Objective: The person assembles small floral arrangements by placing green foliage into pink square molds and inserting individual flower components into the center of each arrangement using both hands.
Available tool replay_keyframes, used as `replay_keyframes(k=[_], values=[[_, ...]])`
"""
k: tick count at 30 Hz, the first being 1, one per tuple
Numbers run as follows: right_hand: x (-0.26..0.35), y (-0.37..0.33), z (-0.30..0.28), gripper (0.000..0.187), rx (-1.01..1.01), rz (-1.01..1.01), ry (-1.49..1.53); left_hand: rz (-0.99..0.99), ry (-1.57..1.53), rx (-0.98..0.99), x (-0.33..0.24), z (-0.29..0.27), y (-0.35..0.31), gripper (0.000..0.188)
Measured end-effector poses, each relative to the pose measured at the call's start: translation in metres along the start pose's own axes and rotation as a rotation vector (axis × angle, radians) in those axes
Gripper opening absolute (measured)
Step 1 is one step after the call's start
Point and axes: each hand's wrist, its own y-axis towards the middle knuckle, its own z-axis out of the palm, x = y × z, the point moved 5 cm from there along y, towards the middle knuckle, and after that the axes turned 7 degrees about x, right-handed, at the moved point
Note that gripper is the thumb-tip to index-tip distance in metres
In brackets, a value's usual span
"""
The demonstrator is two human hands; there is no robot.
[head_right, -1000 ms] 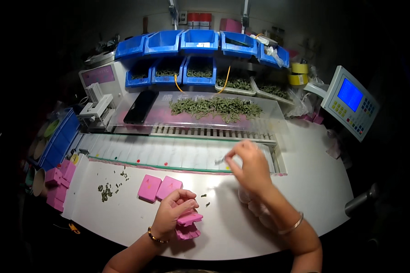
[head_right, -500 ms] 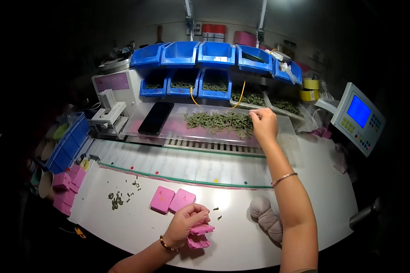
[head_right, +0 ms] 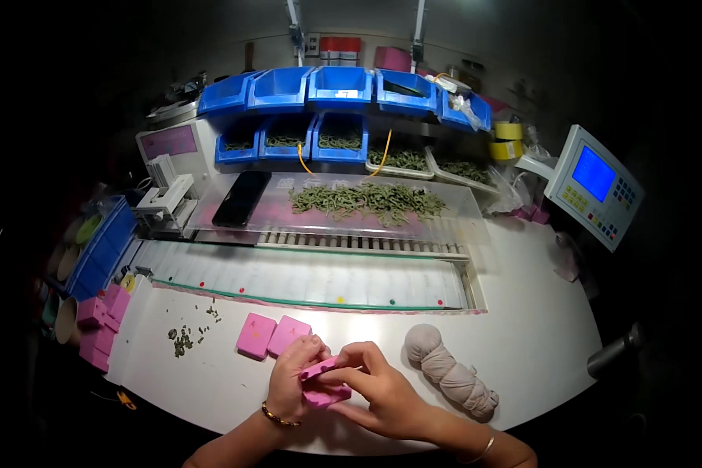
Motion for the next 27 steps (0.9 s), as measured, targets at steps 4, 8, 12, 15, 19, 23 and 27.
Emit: replay_keyframes(k=[4,8,12,15,19,23,27], values=[[-0.011,-0.009,0.010,0.037,-0.253,0.051,-0.213,0.050,-0.065,0.047,0.010,0.010,0.002,0.031],[0.006,-0.001,0.000,0.027,-0.337,0.004,-0.329,0.087,-0.181,0.200,0.004,0.014,-0.002,0.038],[0.006,0.000,-0.009,0.027,-0.393,-0.021,-0.453,-0.005,-0.061,0.168,-0.002,0.036,-0.007,0.042],[0.010,0.001,0.001,0.023,-0.377,-0.096,-0.604,-0.047,0.013,0.124,-0.002,0.021,0.003,0.040],[0.018,-0.006,0.029,0.034,-0.255,-0.214,-0.859,-0.111,-0.217,0.093,-0.002,0.020,0.015,0.036],[0.020,-0.017,0.021,0.034,-0.180,-0.256,-0.748,-0.233,-0.298,0.250,0.003,0.016,0.022,0.039],[-0.003,-0.050,0.000,0.043,-0.191,-0.005,-0.903,-0.167,-0.289,0.159,-0.001,0.011,0.030,0.040]])
